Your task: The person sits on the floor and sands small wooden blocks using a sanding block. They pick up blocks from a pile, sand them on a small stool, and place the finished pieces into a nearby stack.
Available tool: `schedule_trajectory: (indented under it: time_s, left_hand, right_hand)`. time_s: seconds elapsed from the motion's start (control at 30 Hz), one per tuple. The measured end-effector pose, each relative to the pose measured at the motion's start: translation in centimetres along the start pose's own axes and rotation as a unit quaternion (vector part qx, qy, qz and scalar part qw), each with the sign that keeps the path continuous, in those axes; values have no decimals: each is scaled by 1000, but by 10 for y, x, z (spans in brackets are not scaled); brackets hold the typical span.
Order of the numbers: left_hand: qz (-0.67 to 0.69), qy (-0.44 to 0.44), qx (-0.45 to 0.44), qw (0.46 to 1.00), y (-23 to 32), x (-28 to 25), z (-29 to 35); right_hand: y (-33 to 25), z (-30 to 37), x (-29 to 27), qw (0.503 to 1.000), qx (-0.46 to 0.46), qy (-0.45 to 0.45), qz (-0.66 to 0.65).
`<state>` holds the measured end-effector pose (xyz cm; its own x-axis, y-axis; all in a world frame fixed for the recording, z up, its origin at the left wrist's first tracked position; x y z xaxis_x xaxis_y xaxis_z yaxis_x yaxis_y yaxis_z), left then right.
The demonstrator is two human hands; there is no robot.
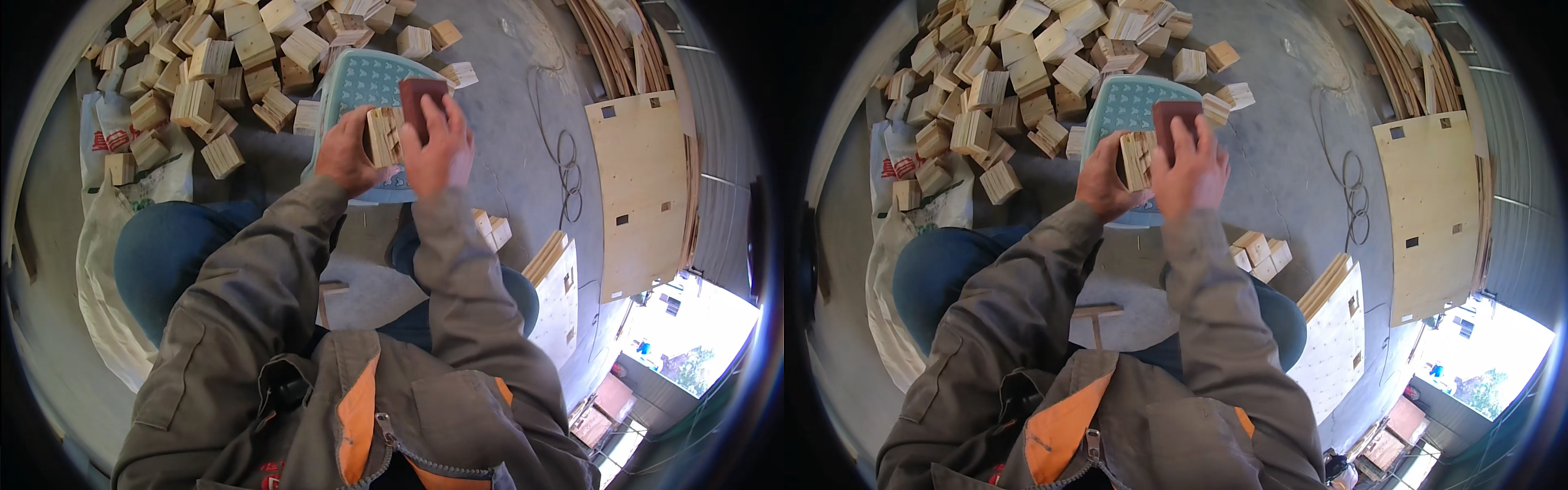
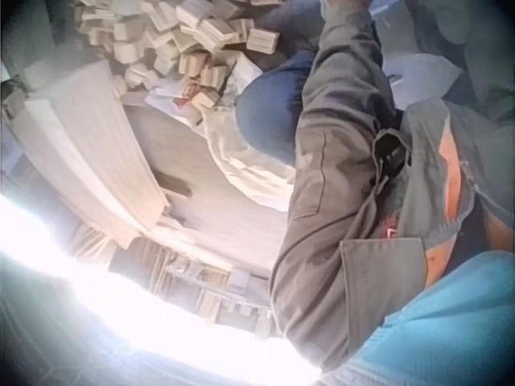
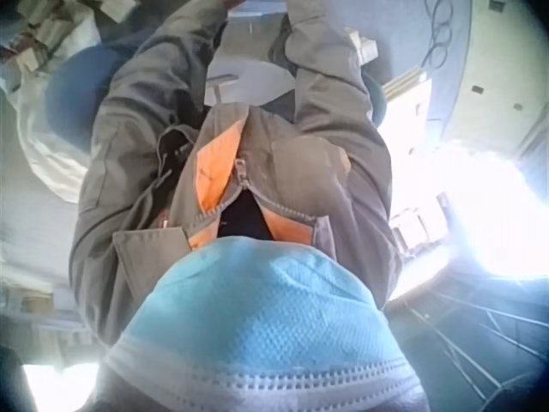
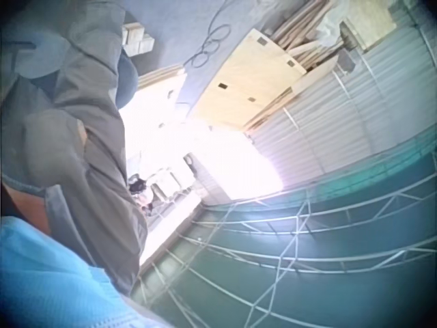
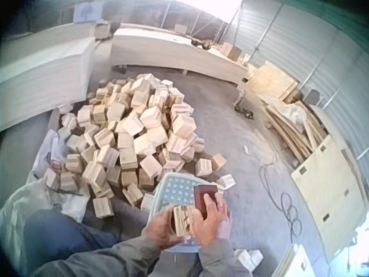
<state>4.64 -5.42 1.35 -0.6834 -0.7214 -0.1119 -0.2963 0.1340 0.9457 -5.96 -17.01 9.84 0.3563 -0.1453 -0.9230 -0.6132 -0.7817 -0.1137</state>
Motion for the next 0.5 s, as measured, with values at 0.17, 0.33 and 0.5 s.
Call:
schedule_trajectory:
  time_s: [0.17,0.33,0.5]
  left_hand:
    - [15,-11,-8,1000,5,1,-1]
    - [-11,2,2,1000,6,1,0]
    - [-19,9,-7,1000,2,1,1]
  right_hand:
    - [35,-32,-3,999,35,18,-33]
    - [13,42,-39,998,-6,19,-55]
    - [-13,101,-52,998,-35,1,-58]
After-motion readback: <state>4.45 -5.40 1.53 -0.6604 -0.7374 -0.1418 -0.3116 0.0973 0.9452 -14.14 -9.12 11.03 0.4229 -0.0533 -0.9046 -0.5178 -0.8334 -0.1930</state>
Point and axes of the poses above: each hand's wrist, its own z-axis away from the middle knuckle, its own x-axis out of the palm, y = z × x, the point moved 5 cm from there along -z, towards the middle knuckle, and after that the axes turned 12 degrees about z, right-handed, at the moved point
